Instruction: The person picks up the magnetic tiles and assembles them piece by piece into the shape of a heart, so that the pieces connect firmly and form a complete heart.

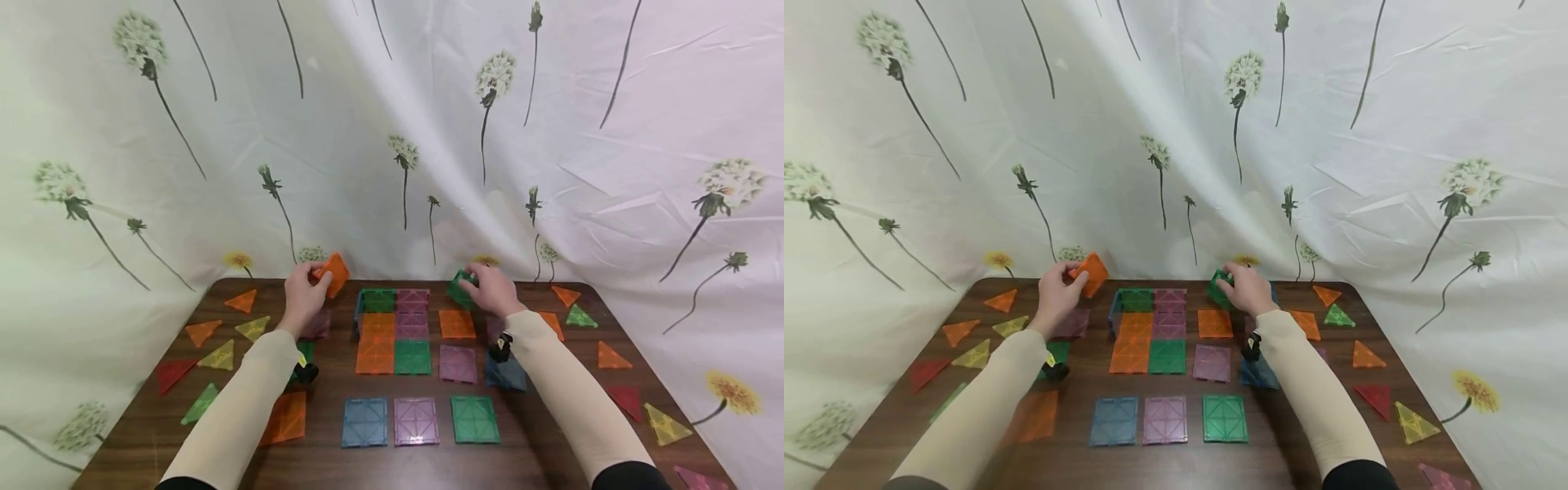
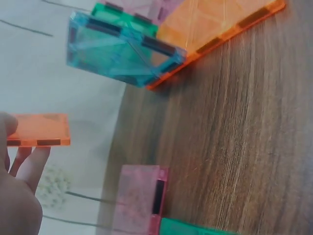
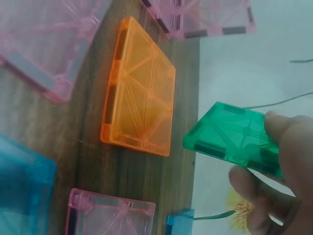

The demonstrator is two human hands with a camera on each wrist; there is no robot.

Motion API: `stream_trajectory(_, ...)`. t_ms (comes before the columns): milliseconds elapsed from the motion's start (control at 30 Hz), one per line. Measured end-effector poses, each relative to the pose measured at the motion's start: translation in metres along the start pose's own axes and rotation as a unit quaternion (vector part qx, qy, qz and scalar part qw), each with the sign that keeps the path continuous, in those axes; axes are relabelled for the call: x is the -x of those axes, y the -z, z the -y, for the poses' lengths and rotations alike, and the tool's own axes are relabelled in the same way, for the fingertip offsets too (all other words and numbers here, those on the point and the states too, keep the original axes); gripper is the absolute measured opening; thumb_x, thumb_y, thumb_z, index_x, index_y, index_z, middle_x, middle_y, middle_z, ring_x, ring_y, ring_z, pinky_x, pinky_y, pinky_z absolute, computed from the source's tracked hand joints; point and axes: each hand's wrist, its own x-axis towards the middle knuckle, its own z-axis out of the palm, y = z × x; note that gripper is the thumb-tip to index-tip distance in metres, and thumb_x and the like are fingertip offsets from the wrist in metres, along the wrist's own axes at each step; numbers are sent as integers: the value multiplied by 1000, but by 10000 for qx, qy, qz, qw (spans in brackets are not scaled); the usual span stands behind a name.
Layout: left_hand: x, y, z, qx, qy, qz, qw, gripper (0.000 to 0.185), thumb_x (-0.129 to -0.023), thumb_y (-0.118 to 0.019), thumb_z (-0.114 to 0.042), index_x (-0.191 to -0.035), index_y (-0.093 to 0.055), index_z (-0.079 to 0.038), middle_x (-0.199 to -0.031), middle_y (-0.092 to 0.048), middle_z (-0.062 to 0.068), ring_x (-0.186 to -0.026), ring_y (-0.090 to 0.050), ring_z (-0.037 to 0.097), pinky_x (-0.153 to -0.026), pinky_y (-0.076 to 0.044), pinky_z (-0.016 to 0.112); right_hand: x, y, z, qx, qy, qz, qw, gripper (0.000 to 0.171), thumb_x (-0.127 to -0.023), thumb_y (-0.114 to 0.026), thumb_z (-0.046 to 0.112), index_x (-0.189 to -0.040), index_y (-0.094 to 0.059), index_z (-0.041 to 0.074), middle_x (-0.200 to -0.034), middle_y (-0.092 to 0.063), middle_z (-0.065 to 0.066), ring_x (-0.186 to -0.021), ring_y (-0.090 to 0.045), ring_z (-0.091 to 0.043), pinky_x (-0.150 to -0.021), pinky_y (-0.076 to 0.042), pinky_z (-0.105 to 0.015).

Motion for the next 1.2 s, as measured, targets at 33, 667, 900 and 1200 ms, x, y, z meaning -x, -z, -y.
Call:
stream_trajectory(33,1,1,-2,42,7,-49,10000,26,-102,-69,-20,-123,-70,-3,-109,-63,15,-99,-60,30,-84,-50,39,2,1,1,26,-5,-23,10000,23,-104,-69,33,-117,-70,15,-91,-73,-8,-70,-64,-22,-54,-49,-38)
stream_trajectory(667,45,5,-64,403,-296,-72,9987,14,-99,-71,-16,-104,-62,-6,-95,-64,11,-83,-62,24,-72,-48,28,40,7,62,-826,-134,485,9953,18,-104,-67,25,-99,-66,8,-76,-67,-3,-56,-58,-14,-59,-51,-34)
stream_trajectory(900,61,-4,-71,525,-529,215,9970,11,-100,-71,-14,-100,-62,-7,-92,-64,8,-81,-61,22,-71,-51,29,35,-16,78,-874,-167,508,9947,33,-101,-67,21,-74,-51,12,-54,-40,4,-45,-33,-11,-47,-28,-27)
stream_trajectory(1200,73,-12,-73,559,-671,329,9956,10,-99,-72,-13,-99,-64,-7,-89,-63,8,-75,-58,22,-66,-48,29,31,-32,86,-779,-501,466,9946,39,-99,-69,23,-69,-46,13,-55,-34,5,-47,-30,-11,-47,-23,-28)
